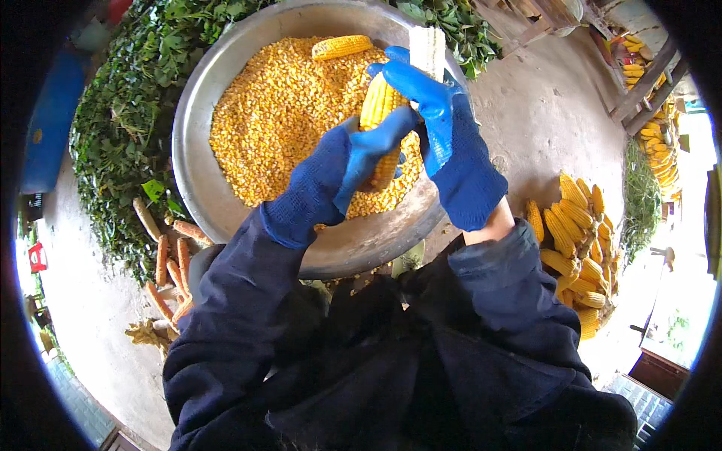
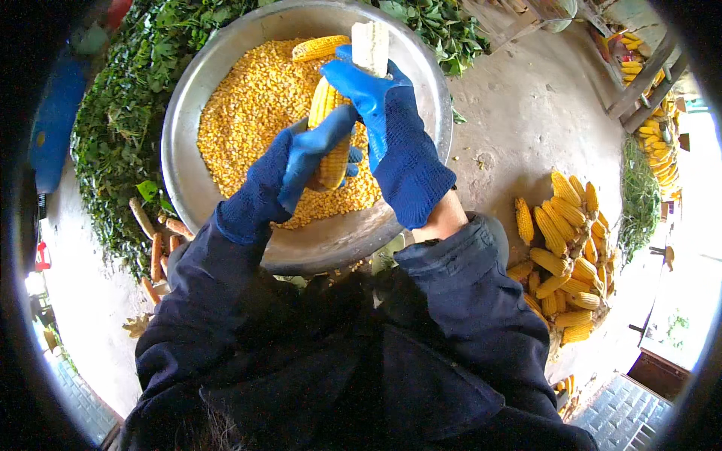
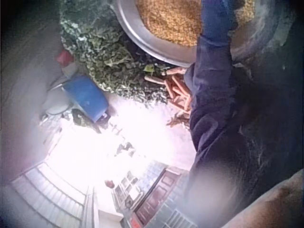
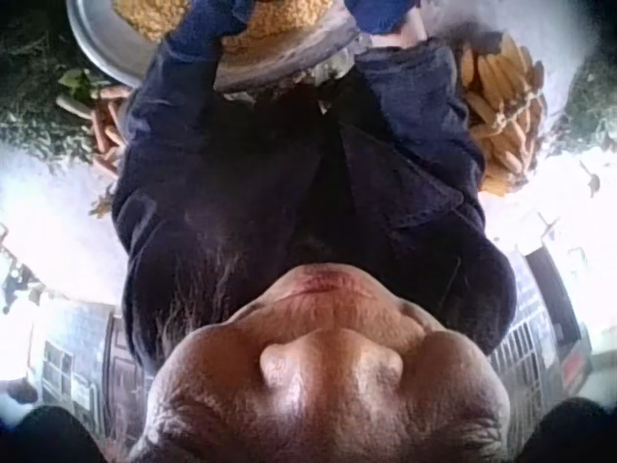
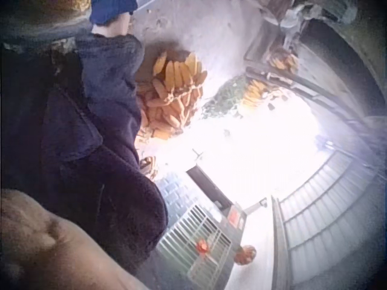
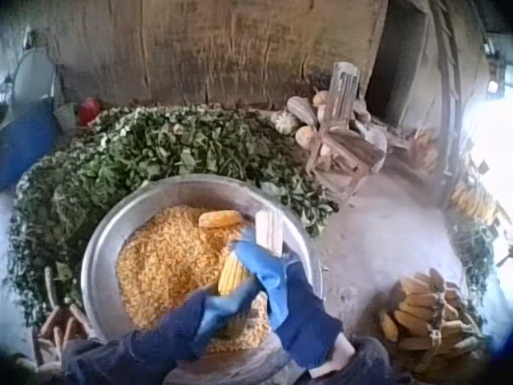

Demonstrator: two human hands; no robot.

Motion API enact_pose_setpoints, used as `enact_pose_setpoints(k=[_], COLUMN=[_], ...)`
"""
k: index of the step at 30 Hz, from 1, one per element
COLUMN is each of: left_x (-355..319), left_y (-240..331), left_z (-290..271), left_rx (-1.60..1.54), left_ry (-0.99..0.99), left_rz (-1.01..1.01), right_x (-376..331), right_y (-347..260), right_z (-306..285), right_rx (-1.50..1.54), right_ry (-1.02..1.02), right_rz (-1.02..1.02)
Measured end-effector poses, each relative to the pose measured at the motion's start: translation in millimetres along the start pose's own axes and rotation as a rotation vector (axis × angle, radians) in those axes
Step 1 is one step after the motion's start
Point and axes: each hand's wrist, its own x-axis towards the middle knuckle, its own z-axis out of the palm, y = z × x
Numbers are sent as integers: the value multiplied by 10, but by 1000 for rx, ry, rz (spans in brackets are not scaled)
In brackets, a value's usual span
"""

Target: The person shucks corn cobs by hand, removing kernels into a large metal bowl. The person holds each cob with gloved hands and rubs the kernels off into the bowl, then sets the stripped cob aside.

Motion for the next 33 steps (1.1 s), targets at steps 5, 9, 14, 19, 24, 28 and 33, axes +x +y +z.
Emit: enact_pose_setpoints(k=[5, 9, 14, 19, 24, 28, 33], left_x=[-71, -74, -86, 55, -116, -166, -102], left_y=[362, 307, 161, 88, 95, 236, 218], left_z=[134, 20, -257, -370, -239, -202, -257], left_rx=[74, 184, -7, -454, -168, 11, -29], left_ry=[126, 94, -53, -50, 79, 70, -56], left_rz=[-118, -98, 32, -115, 60, 37, 22], right_x=[93, 187, 298, 270, 295, 331, 356], right_y=[108, 276, 299, 171, 425, 352, 187], right_z=[-199, -203, -87, 201, 49, 47, 110], right_rx=[-130, 64, 217, 182, -356, 261, 408], right_ry=[-120, -153, -122, -17, -176, -222, -119], right_rz=[-48, 93, 203, 162, -321, 39, 207])
